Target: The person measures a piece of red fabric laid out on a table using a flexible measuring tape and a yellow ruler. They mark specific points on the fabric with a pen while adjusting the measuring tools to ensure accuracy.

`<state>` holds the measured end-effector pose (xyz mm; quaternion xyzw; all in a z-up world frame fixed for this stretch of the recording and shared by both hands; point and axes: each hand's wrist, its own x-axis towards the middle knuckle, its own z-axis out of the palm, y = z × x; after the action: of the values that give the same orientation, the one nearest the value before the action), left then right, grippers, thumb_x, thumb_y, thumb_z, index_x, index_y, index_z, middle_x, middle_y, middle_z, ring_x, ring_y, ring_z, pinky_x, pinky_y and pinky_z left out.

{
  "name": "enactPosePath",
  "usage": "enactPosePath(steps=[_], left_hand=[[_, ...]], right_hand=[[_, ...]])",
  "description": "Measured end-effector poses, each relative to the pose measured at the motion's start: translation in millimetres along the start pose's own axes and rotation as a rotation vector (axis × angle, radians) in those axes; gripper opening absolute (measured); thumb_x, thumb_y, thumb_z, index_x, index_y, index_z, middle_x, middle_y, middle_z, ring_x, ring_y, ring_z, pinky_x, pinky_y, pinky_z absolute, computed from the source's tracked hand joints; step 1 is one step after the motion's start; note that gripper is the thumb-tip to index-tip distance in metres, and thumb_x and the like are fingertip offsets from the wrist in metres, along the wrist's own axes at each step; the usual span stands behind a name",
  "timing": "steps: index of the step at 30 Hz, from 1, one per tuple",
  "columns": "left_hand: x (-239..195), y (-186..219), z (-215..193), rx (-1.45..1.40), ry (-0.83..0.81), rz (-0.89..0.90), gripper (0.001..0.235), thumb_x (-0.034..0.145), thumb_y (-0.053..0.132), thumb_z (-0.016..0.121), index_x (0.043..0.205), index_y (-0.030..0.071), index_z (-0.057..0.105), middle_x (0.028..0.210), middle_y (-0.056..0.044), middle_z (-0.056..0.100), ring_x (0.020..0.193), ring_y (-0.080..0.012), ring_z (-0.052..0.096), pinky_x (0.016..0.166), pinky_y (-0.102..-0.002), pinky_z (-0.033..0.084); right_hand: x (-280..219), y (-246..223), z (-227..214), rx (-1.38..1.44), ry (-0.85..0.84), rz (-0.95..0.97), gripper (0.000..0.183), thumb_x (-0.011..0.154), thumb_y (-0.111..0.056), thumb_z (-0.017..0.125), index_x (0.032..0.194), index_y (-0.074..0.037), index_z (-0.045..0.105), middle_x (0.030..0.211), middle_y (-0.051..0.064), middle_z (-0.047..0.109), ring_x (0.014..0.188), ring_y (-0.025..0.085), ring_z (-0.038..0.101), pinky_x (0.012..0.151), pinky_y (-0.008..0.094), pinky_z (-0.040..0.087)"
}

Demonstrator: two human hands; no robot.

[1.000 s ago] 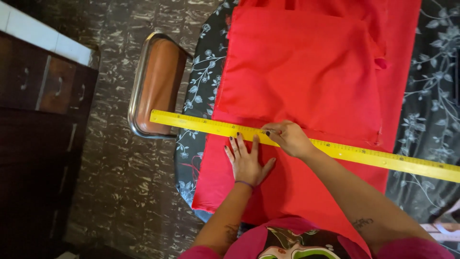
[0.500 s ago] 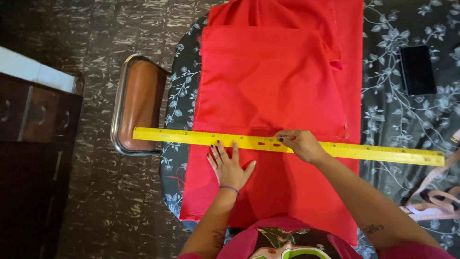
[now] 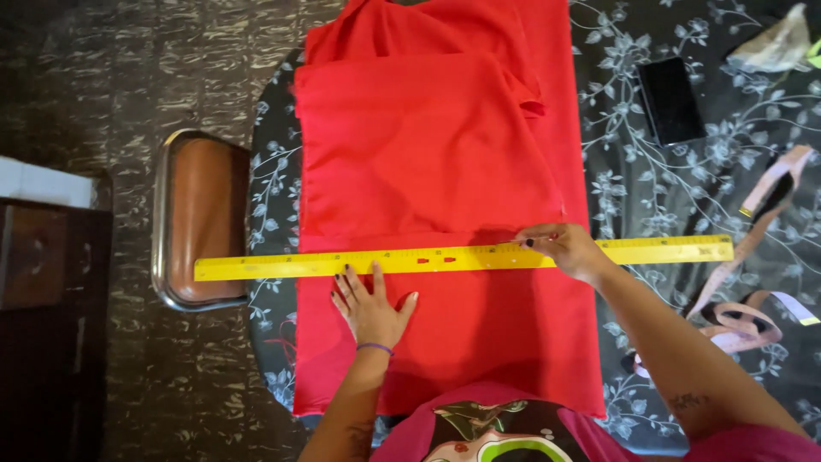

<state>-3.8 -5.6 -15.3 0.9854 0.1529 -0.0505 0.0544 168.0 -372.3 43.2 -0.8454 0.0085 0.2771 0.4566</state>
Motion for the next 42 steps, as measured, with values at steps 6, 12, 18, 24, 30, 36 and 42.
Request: enactPosePath(steps=[6,12,18,24,30,36,42], left_hand=[[-0.4,0.1,6.7,-0.001,0.046,-0.008,0.109,0.084,0.084,0.063,0.169,0.021,0.039,0.171,-0.034,0.023,0.16,-0.0578,0.019,0.127,-0.074,0.003],[-1.3,-2.5,10.5,-0.003,0.05,0.012,0.107,0.088,0.083,0.058,0.17,0.019,0.037,0.172,-0.036,0.022,0.161,-0.0593,0.017,0.127,-0.073,0.004],[-1.9,-4.4,17.6,-0.008,0.078,0.003,0.107,0.089,0.088,0.051,0.17,0.019,0.04,0.173,-0.035,0.022,0.162,-0.0578,0.015,0.129,-0.071,0.0],[-1.7,-5.3,18.6,0.017,0.075,0.008,0.107,0.09,0.088,0.051,0.171,0.019,0.038,0.172,-0.035,0.023,0.162,-0.058,0.016,0.129,-0.071,0.001],[-1.5,-5.2,18.4,0.037,0.071,0.013,0.108,0.09,0.089,0.049,0.171,0.019,0.037,0.171,-0.035,0.024,0.163,-0.0573,0.015,0.129,-0.07,-0.002],[-2.4,-5.5,18.5,0.028,0.077,0.019,0.108,0.09,0.09,0.048,0.171,0.017,0.039,0.171,-0.036,0.025,0.162,-0.058,0.015,0.129,-0.071,-0.001],[-3.2,-4.4,18.9,-0.043,0.152,0.04,0.107,0.089,0.085,0.055,0.169,0.015,0.042,0.17,-0.037,0.027,0.161,-0.0596,0.018,0.128,-0.072,0.003]], right_hand=[[-26.9,-4.3,-40.3,0.108,0.05,0.044,0.03,0.1,-0.018,0.076,0.127,-0.008,0.084,0.106,0.025,0.083,0.096,0.038,0.079,0.088,0.045,0.063],[-49.3,-4.8,-78.0,0.179,0.013,0.096,0.034,0.104,-0.016,0.069,0.135,-0.003,0.078,0.114,0.029,0.081,0.116,0.046,0.075,0.098,0.054,0.06],[-50.9,32.5,-105.2,0.182,0.036,0.111,0.033,0.107,-0.011,0.065,0.137,-0.002,0.076,0.119,0.032,0.079,0.12,0.054,0.071,0.102,0.062,0.058],[-50.8,55.1,-125.3,0.311,0.119,0.102,0.031,0.108,-0.008,0.063,0.133,0.006,0.074,0.117,0.041,0.073,0.117,0.061,0.068,0.1,0.066,0.056],[-44.0,92.2,-130.3,0.392,0.168,0.091,0.031,0.108,-0.007,0.062,0.131,0.01,0.073,0.114,0.041,0.072,0.113,0.059,0.069,0.099,0.065,0.056],[-46.4,96.5,-125.1,0.493,0.228,0.071,0.028,0.101,-0.004,0.064,0.12,0.014,0.074,0.106,0.038,0.071,0.098,0.049,0.071,0.095,0.061,0.06],[-54.9,142.0,-113.7,0.27,0.612,-0.087,0.038,0.114,-0.034,0.069,0.084,-0.011,0.075,0.082,0.011,0.066,0.077,0.02,0.061,0.074,0.039,0.053]])
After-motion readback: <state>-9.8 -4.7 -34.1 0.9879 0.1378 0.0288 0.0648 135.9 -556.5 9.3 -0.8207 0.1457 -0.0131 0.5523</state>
